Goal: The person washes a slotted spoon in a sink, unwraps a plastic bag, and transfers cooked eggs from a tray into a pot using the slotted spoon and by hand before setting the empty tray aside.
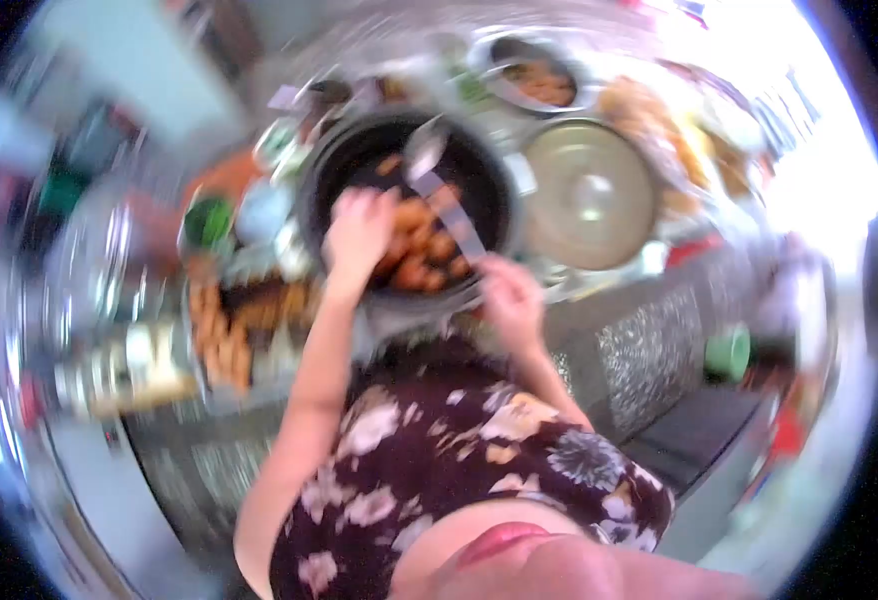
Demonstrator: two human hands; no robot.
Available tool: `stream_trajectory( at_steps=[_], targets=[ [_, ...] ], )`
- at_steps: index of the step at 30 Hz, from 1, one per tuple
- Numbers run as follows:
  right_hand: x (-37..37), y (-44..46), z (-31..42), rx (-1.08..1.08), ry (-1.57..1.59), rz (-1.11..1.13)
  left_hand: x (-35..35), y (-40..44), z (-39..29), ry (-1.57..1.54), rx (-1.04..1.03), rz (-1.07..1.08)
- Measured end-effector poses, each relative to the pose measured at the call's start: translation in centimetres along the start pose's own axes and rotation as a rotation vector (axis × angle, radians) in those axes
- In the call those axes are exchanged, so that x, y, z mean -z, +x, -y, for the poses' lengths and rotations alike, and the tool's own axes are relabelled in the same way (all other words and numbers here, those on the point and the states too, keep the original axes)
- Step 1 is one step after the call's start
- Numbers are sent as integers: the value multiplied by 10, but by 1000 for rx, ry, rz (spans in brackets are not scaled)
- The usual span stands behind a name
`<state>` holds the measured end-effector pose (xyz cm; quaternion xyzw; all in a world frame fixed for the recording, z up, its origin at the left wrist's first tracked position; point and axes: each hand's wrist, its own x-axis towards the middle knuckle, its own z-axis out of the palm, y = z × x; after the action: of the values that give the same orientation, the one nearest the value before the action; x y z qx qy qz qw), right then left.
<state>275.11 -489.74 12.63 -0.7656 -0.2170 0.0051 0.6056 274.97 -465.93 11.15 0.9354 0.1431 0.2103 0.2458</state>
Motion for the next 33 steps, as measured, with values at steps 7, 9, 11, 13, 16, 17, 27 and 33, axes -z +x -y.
stream_trajectory(
  at_steps=[7, 9, 11, 13, 16, 17, 27, 33],
  targets=[
    [-196, -39, -43, -237, 215, -13, 11, -101, 271, -384, 338, -680],
    [-153, -41, -44, -287, 234, -73, -25, -120, 298, -111, 409, -752],
    [-140, -46, -39, -314, 254, -80, -50, -150, 355, 133, 650, -516],
    [-145, -48, -32, -324, 267, -98, -56, -164, 420, 318, 989, -298],
    [-141, -53, -27, -372, 140, -132, -38, -168, 465, 505, 1104, -206],
    [-140, -55, -31, -366, 136, -152, -34, -169, 478, 533, 1061, -109],
    [-126, -54, -42, -346, 125, -6, -51, -195, 411, 343, 672, 86],
    [-116, -47, -49, -355, 209, -15, -5, -179, 305, -648, 631, -601]
  ],
)
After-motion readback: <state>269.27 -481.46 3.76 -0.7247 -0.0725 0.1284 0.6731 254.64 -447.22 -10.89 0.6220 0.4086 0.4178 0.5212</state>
